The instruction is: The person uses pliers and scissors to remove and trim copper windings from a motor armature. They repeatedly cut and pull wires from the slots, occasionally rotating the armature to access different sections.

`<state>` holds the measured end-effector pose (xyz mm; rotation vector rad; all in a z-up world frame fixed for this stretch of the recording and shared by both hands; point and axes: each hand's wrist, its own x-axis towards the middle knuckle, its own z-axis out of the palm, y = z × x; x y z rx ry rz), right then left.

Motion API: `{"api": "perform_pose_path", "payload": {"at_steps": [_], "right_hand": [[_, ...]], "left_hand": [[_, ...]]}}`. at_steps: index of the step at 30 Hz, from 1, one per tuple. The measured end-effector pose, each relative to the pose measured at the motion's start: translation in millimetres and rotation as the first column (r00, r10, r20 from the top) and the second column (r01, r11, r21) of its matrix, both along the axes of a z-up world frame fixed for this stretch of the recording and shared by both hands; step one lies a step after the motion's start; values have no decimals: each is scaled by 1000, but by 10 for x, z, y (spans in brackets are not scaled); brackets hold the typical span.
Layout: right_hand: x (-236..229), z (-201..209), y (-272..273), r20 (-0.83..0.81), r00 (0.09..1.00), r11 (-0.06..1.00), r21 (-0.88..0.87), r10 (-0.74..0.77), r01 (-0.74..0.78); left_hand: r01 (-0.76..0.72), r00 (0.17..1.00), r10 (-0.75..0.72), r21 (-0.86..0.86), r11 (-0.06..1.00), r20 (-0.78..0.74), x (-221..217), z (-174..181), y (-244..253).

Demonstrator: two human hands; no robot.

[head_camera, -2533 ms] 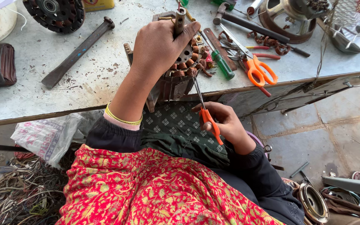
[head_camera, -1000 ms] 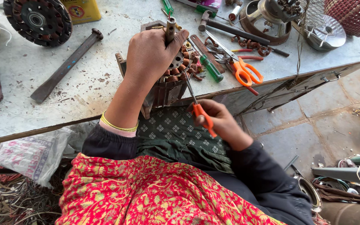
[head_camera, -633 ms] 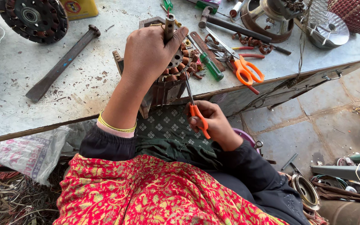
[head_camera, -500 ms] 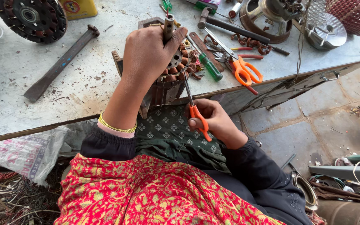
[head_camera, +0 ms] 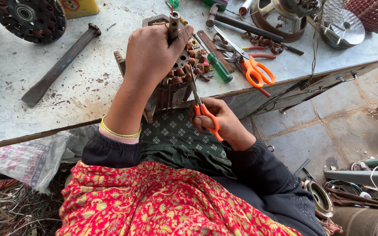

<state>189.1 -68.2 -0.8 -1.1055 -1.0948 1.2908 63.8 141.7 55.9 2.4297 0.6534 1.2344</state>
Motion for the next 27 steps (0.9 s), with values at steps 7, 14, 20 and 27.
{"api": "perform_pose_path", "payload": {"at_steps": [7,14,20,27], "right_hand": [[69,70,-4,12,1000,1000,-15,0,0],[141,253,45,33,999,996,-83,9,-6],[64,115,74,15,1000,1000,-21,11,-11],[116,236,74,-2,997,997,-29,75,-75]], "left_hand": [[5,1000,-5,25,1000,12,17,1,14],[-23,997,23,-8,1000,-78,17,28,12],[-10,1000,10,44,999,-5,8,-19,25],[-43,998,44,28,999,-48,32,-15,18]]}}
